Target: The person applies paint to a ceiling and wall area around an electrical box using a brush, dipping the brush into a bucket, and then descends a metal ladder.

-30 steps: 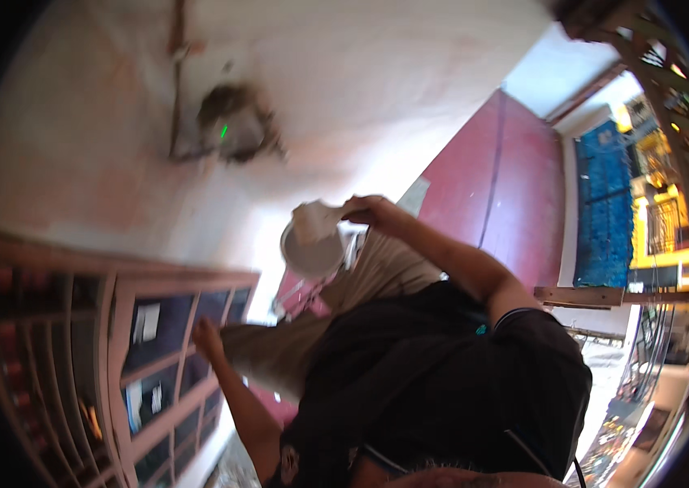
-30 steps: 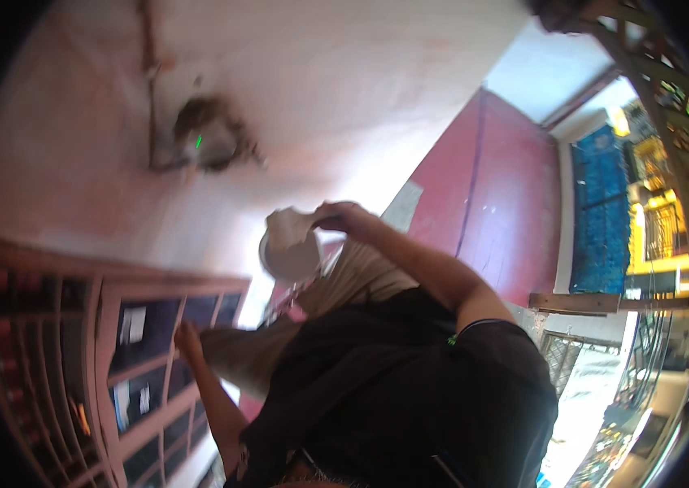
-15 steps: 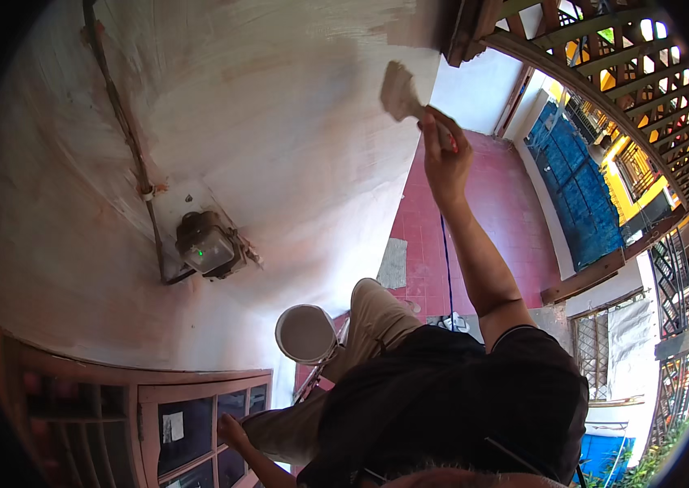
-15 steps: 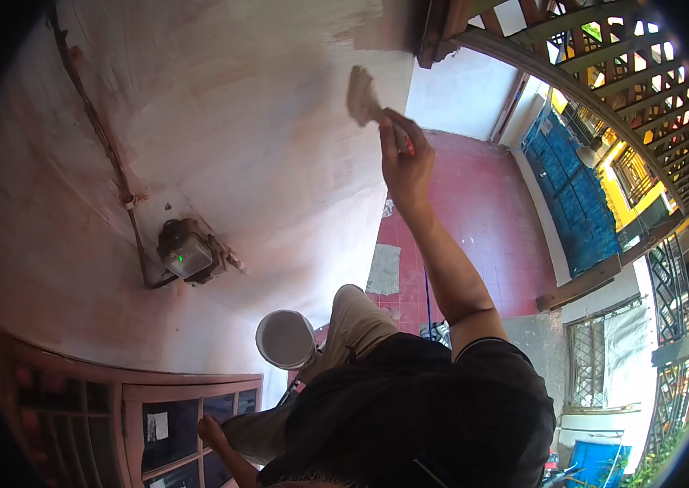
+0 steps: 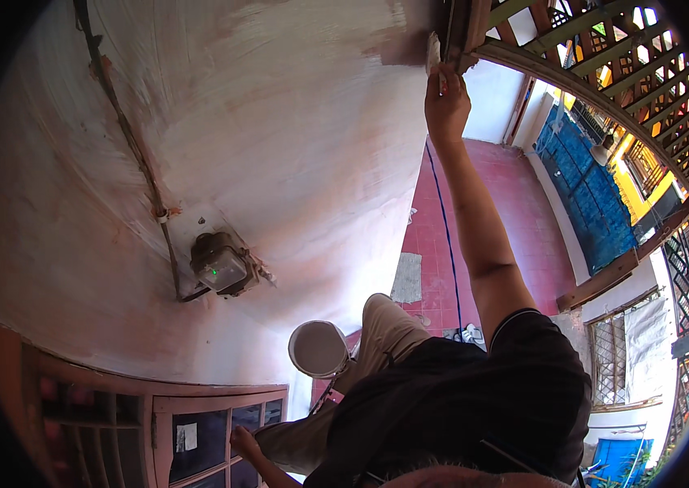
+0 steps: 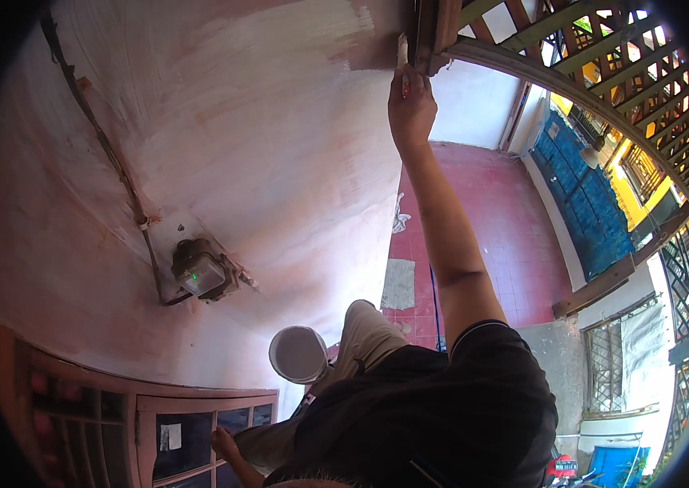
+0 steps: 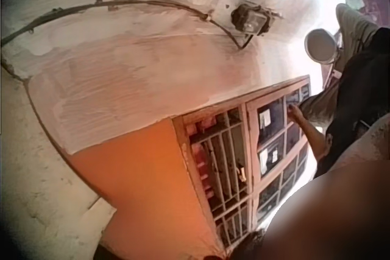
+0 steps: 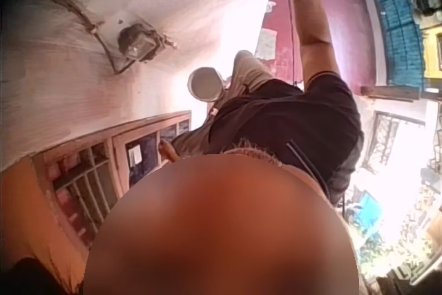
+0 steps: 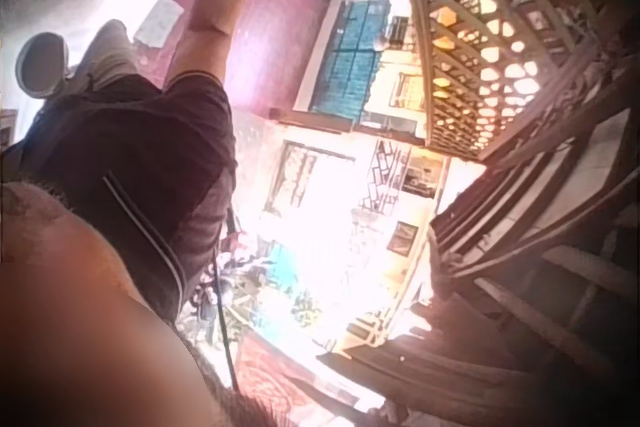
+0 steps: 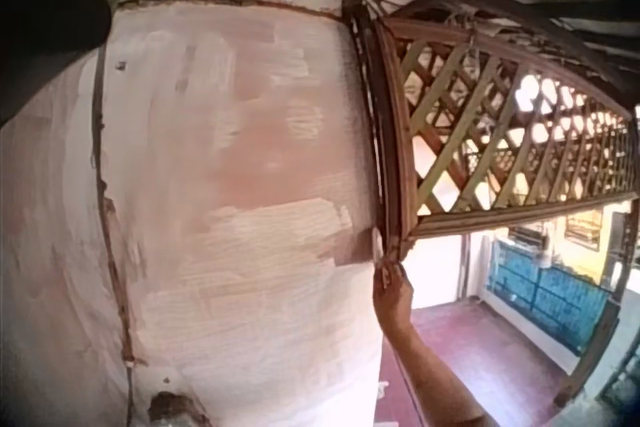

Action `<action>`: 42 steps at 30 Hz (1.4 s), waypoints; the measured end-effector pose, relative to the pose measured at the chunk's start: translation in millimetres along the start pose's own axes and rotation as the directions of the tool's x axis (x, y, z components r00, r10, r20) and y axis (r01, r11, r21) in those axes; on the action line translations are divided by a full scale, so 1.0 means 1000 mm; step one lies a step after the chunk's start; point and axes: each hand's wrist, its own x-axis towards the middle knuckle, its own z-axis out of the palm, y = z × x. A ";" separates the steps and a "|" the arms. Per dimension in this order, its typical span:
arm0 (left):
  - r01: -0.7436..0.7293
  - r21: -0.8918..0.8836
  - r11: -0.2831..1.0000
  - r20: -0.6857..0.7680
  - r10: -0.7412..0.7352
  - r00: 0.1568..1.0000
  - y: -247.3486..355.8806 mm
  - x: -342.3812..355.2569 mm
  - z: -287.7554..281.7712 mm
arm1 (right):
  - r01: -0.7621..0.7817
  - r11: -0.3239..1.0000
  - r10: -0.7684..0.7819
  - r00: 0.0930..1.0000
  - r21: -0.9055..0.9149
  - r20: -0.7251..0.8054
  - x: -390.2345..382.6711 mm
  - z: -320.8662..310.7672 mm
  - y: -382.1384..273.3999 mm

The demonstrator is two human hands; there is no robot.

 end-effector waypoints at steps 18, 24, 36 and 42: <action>-0.107 0.054 0.993 -0.008 0.107 0.994 -0.017 0.009 0.008 | -0.004 0.965 -0.006 0.999 0.263 0.040 -0.007 -0.011 -0.045; -0.062 0.029 0.998 0.014 0.062 0.998 0.005 0.007 0.006 | -0.032 0.998 0.031 0.999 0.046 0.014 -0.002 0.014 -0.010; -0.009 -0.018 1.000 0.021 0.009 1.000 0.014 0.000 -0.005 | -0.044 0.985 0.034 0.997 0.165 0.062 0.001 -0.014 -0.029; -0.027 -0.006 1.000 0.018 0.027 0.999 0.014 0.003 -0.004 | 0.004 0.990 -0.016 0.996 0.138 0.088 -0.023 0.018 -0.046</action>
